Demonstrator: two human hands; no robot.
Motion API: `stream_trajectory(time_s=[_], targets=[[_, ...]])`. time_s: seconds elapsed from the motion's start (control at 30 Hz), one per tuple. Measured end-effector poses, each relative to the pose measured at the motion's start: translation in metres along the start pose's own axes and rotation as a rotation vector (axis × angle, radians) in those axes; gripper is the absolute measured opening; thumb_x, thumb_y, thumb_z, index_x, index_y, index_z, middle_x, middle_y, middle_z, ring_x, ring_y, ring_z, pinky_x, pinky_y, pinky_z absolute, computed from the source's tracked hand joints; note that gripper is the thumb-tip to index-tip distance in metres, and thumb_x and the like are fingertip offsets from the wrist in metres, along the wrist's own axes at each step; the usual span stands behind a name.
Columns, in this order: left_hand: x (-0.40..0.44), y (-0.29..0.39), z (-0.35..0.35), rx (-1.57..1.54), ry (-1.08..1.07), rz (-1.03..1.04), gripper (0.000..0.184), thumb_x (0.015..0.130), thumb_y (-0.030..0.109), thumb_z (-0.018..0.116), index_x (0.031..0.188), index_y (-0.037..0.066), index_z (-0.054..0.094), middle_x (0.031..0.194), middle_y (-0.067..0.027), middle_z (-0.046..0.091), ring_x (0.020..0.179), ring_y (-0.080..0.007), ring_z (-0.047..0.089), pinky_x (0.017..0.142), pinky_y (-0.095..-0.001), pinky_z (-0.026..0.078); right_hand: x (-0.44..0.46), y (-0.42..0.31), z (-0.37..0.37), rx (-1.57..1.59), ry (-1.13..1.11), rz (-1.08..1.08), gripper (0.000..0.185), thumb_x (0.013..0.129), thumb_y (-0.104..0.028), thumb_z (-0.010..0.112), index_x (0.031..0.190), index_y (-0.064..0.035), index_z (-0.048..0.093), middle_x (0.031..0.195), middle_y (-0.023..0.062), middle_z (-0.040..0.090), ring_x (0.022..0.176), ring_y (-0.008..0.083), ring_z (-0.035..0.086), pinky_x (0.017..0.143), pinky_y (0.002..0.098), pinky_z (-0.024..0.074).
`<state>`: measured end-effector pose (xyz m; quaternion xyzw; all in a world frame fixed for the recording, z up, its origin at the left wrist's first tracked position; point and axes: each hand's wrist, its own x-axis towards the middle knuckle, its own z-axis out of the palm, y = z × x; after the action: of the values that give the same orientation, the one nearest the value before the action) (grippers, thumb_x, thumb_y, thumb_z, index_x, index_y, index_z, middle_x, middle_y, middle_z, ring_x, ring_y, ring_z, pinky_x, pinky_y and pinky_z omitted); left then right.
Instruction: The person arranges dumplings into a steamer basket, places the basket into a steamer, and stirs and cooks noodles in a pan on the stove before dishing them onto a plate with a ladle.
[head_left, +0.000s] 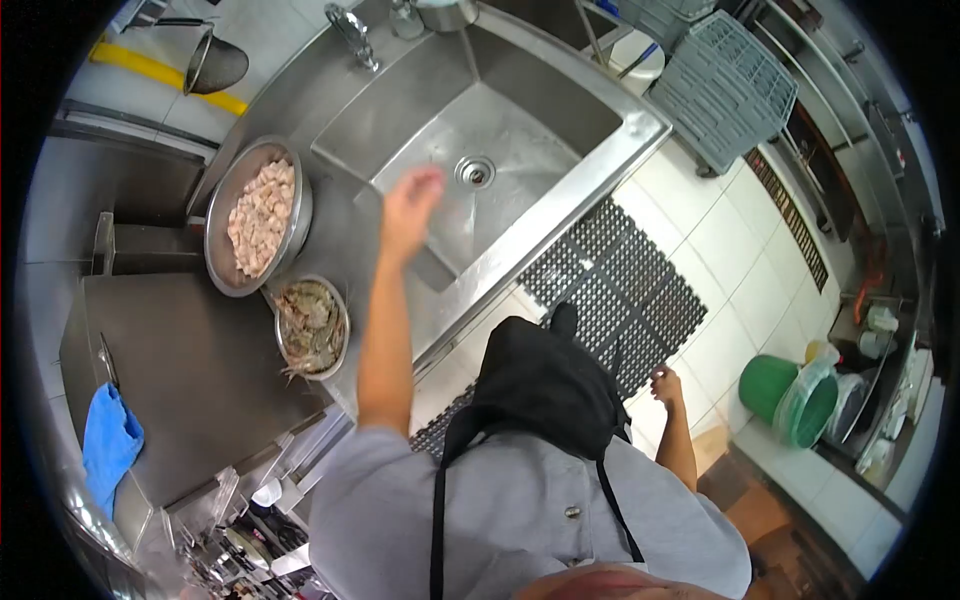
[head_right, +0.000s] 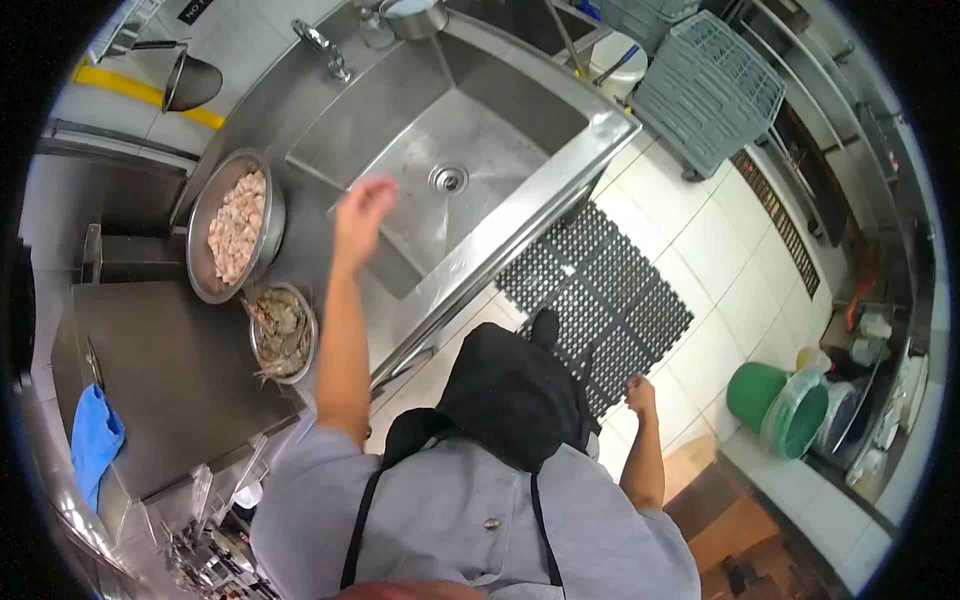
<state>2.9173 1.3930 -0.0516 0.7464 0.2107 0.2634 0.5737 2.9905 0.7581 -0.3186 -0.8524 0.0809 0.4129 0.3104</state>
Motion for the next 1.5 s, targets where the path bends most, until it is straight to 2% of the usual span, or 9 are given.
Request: stream_trajectory(time_s=[0.4,0.63,0.83,0.9,1.0,1.1,1.33,1.4,1.5], targets=[[0.465,-0.184,-0.036,0.435,0.982,-0.207,0.097,0.072,0.031,0.082,0.145,-0.009,0.031,0.145,-0.0306,0.039,0.138,-0.0383,0.037,0.116,-0.0435,0.030,0.013,-0.262,-0.131,0.185,0.228,-0.187,0.026,0.098,-0.012,0.053,0.120,0.0003,0.059,0.077,0.0070,0.063,0.059,0.0134,0.059,0.051,0.0275,0.0482],[0.420,-0.237,-0.053,1.136,0.573,0.016,0.083,0.077,0.026,0.078,0.144,-0.004,0.041,0.155,-0.0236,0.033,0.143,-0.0372,0.032,0.114,-0.0427,0.032,0.065,-0.520,-0.126,-0.042,0.255,-0.643,0.021,0.096,-0.004,0.053,0.111,0.0057,0.064,0.078,0.0040,0.062,0.069,0.0105,0.054,0.063,0.0271,0.0456],[0.385,-0.156,-0.037,0.089,0.360,-0.289,0.061,0.098,0.040,0.058,0.142,0.000,0.046,0.150,-0.0177,0.043,0.140,-0.0324,0.039,0.112,-0.0468,0.035,0.095,-0.789,0.044,-0.110,-0.336,-1.277,0.025,0.093,-0.008,0.060,0.117,0.0002,0.065,0.104,0.0158,0.070,0.091,0.0297,0.069,0.078,0.0352,0.0546],[0.357,-0.157,-0.027,-1.147,0.471,-0.185,0.063,0.100,0.052,0.050,0.143,0.007,0.049,0.147,-0.0143,0.048,0.135,-0.0301,0.046,0.108,-0.0462,0.040,0.078,-0.823,0.121,-0.057,-0.459,-1.491,0.029,0.095,-0.015,0.059,0.119,-0.0001,0.064,0.118,0.0190,0.065,0.110,0.0369,0.062,0.093,0.0403,0.0492],[0.326,-0.152,0.008,-1.293,0.514,0.251,0.060,0.099,0.057,0.047,0.137,0.011,0.053,0.143,-0.0107,0.054,0.130,-0.0311,0.051,0.109,-0.0489,0.041,0.090,-0.843,0.236,-0.186,-0.443,-1.856,0.044,0.099,-0.031,0.048,0.132,-0.0040,0.058,0.141,0.0198,0.053,0.133,0.0373,0.046,0.111,0.0414,0.0357],[0.315,-0.133,0.021,-1.260,0.813,-0.067,0.059,0.098,0.060,0.046,0.136,0.015,0.053,0.140,-0.0091,0.056,0.127,-0.0310,0.053,0.108,-0.0547,0.039,0.130,-0.884,0.270,-0.463,-0.598,-1.431,0.052,0.100,-0.037,0.042,0.140,-0.0055,0.052,0.149,0.0182,0.046,0.143,0.0353,0.035,0.117,0.0427,0.0268],[0.318,-0.155,0.035,-1.162,0.857,-0.077,0.058,0.101,0.051,0.049,0.147,0.017,0.042,0.142,-0.0059,0.051,0.127,-0.0219,0.051,0.105,-0.0390,0.043,0.177,-0.858,0.308,-0.125,-0.513,-1.431,0.048,0.094,-0.033,0.052,0.131,-0.0035,0.060,0.140,0.0209,0.053,0.130,0.0407,0.048,0.111,0.0472,0.0366],[0.297,-0.144,0.059,-1.251,0.846,-0.156,0.053,0.101,0.047,0.050,0.140,0.012,0.051,0.137,-0.0070,0.057,0.123,-0.0243,0.056,0.107,-0.0378,0.042,0.165,-0.884,0.290,-0.334,-0.452,-1.477,0.044,0.091,-0.029,0.055,0.126,-0.0028,0.062,0.136,0.0228,0.055,0.124,0.0410,0.052,0.107,0.0482,0.0400],[0.244,-0.138,0.065,-0.338,0.942,-0.510,0.024,0.094,0.024,0.056,0.095,0.004,0.069,0.093,-0.0074,0.069,0.079,-0.0224,0.061,0.074,-0.0363,0.048,0.141,-0.945,0.276,-0.587,-0.097,-1.602,0.033,0.081,-0.019,0.061,0.107,-0.0002,0.069,0.119,0.0265,0.062,0.110,0.0399,0.060,0.097,0.0496,0.0459]])
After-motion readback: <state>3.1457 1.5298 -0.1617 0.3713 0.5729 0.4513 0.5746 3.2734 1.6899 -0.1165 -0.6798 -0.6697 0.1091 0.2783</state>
